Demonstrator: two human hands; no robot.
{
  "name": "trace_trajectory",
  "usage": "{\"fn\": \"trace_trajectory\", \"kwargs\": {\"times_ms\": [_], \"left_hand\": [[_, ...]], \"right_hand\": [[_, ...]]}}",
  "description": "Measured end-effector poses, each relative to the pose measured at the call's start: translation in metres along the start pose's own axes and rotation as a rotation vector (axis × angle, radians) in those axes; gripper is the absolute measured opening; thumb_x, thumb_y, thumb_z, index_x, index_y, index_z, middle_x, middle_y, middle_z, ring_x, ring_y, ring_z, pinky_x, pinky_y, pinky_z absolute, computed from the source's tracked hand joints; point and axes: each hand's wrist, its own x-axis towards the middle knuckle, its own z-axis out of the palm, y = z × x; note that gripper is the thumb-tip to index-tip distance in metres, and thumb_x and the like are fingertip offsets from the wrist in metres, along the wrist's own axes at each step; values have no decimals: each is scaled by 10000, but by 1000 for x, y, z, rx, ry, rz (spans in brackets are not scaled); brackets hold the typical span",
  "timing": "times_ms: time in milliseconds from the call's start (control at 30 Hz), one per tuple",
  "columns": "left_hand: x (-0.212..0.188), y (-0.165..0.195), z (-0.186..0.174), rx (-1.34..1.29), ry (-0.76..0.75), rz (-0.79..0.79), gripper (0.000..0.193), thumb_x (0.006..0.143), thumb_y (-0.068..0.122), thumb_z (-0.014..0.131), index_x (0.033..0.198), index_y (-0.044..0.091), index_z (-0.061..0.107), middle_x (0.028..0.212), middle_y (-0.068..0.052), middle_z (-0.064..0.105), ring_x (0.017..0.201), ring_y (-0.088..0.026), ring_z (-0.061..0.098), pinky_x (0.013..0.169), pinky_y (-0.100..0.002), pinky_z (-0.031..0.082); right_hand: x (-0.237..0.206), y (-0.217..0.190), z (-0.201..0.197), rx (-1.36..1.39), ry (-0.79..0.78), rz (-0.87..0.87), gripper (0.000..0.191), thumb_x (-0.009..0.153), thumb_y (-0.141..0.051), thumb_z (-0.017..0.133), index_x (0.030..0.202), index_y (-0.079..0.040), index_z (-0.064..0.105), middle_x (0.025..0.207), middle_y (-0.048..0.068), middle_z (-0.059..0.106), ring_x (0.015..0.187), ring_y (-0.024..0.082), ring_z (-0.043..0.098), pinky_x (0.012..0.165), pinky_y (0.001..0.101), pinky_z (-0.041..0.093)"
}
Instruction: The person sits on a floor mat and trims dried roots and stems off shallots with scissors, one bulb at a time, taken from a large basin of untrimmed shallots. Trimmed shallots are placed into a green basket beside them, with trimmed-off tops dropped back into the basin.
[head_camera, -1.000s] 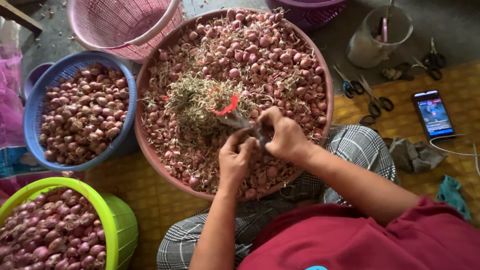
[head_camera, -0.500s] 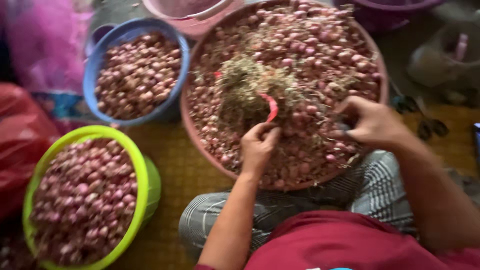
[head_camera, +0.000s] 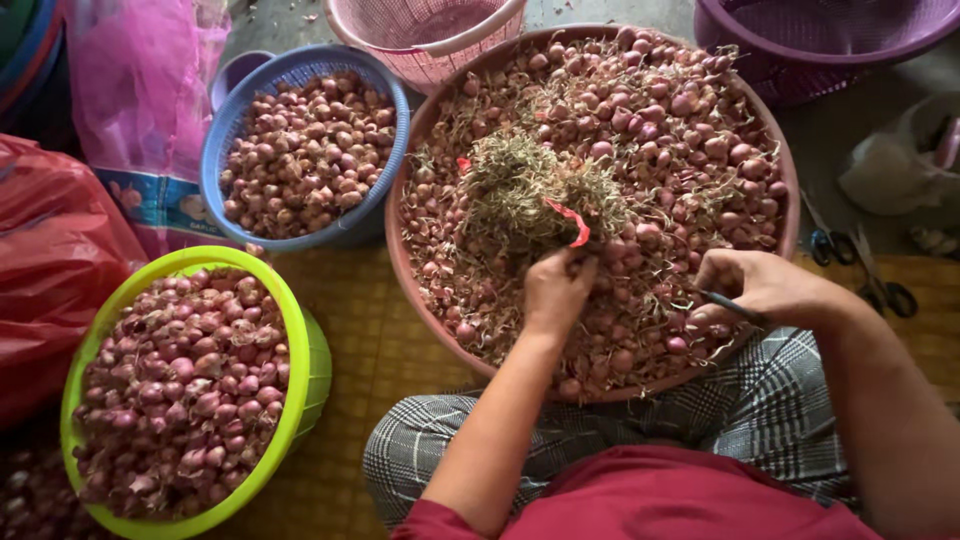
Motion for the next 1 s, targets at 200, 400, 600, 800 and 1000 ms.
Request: {"fn": "trace_trajectory", "kwargs": {"times_ms": [200,400,600,800,1000], "left_hand": [[-16,-13,12,401,-129,115,364,830,360,826,946,46,684,794,-188,701,702,-374,693,618,-478,550],[-13,5,12,398,-266,29,343,873,360,785,1008,78,643,827,-209,702,802,-448,687,704,-558,546],[-16,5,5,386,-308,-78,398,830,318,809,1065,58,621,847,-211,709,816,-459,681,731,-558,546],[-23,-28,25,402,-251,-49,348,815,289,802,1004,43,644,827,-208,719,821,-430,707,740,-528,567],[-23,-46,45,576,-205,80,120,875,173,738,936,77,701,880,-189,733,825,-389,735,730,-488,593]], "right_hand": [[26,12,3,27,-29,1,427,697,-290,929,975,-53,708,819,85,768,768,175,703,678,370,566],[26,14,-1,93,-55,-91,416,692,-232,918,967,-51,663,771,74,717,701,153,660,611,336,535],[12,20,8,200,-159,-111,468,663,-263,959,946,-35,664,764,37,720,708,112,645,620,297,510],[10,21,16,257,-218,-129,500,637,-286,958,927,-28,643,767,40,732,711,121,654,630,299,522],[7,19,15,275,-202,-86,461,659,-269,936,935,-29,656,790,58,747,751,133,666,682,302,533]]}}
